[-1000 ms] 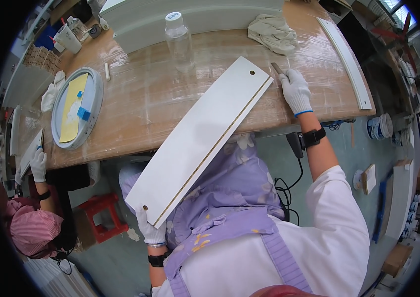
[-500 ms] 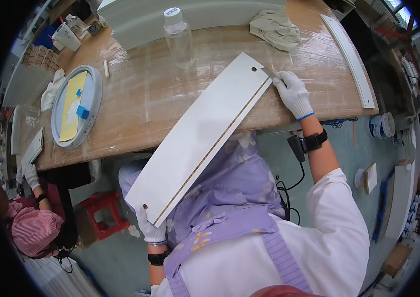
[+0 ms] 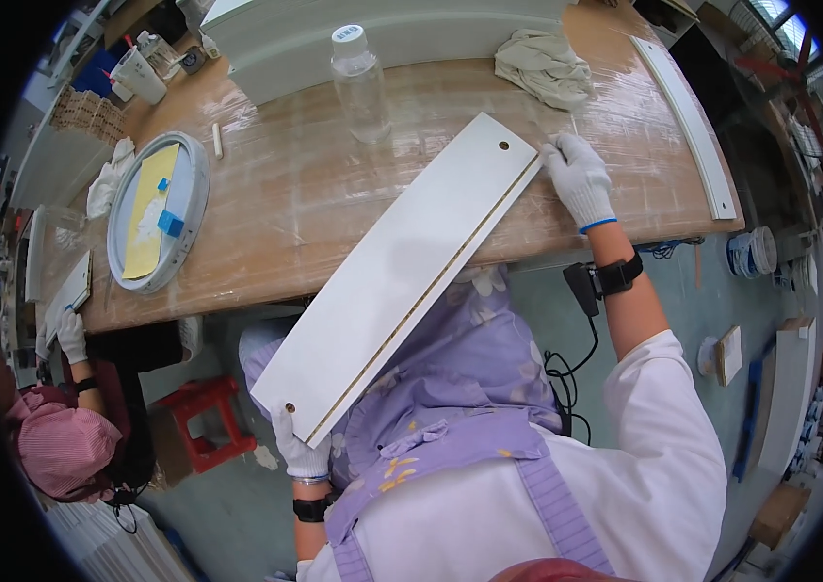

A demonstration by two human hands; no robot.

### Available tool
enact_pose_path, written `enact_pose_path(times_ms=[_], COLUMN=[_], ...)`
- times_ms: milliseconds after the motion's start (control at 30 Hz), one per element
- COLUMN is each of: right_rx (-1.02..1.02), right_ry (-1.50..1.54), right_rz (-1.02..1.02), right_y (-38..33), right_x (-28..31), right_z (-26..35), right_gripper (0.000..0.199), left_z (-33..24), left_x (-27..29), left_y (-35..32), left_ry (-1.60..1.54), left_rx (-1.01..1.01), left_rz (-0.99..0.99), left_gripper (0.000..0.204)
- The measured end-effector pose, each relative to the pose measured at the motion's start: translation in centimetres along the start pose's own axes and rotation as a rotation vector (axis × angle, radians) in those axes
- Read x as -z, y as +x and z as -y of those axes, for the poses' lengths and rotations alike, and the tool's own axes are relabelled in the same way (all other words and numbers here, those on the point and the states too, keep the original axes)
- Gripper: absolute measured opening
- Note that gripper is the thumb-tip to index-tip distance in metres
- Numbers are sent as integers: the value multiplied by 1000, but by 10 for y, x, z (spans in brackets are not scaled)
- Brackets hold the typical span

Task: Cleaning, scraping, and prepping white furniture panels at a workbench in a factory.

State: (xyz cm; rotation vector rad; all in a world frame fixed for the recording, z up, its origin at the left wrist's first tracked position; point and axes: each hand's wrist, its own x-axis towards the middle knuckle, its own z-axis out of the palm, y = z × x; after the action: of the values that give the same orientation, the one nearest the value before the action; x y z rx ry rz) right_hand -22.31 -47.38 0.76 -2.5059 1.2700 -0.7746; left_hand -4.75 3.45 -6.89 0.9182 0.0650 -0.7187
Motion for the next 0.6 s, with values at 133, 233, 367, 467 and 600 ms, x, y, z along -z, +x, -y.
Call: enact_pose_path(times_ms=[133, 233, 367, 467, 600], right_rx=[302, 319, 176, 75, 110], right_ry=[157, -58, -74, -217, -42], right_rz=[228, 353, 126, 69, 170], right_y=[-25, -27, 35, 55, 32], right_x=[-15, -31, -37, -42, -39], right_z=[82, 104, 57, 49, 60], right_gripper=[20, 19, 22, 25, 26], left_z=[2, 0, 1, 3, 0], left_x=[8, 6, 11, 13, 12], left_y=[-5, -4, -4, -3, -6], left_ry=[-33, -24, -9, -31, -8], left_rx=[-5, 17, 46, 45, 33], left_rz=[10, 41, 71, 68, 103], left_gripper=[51, 52, 52, 49, 49])
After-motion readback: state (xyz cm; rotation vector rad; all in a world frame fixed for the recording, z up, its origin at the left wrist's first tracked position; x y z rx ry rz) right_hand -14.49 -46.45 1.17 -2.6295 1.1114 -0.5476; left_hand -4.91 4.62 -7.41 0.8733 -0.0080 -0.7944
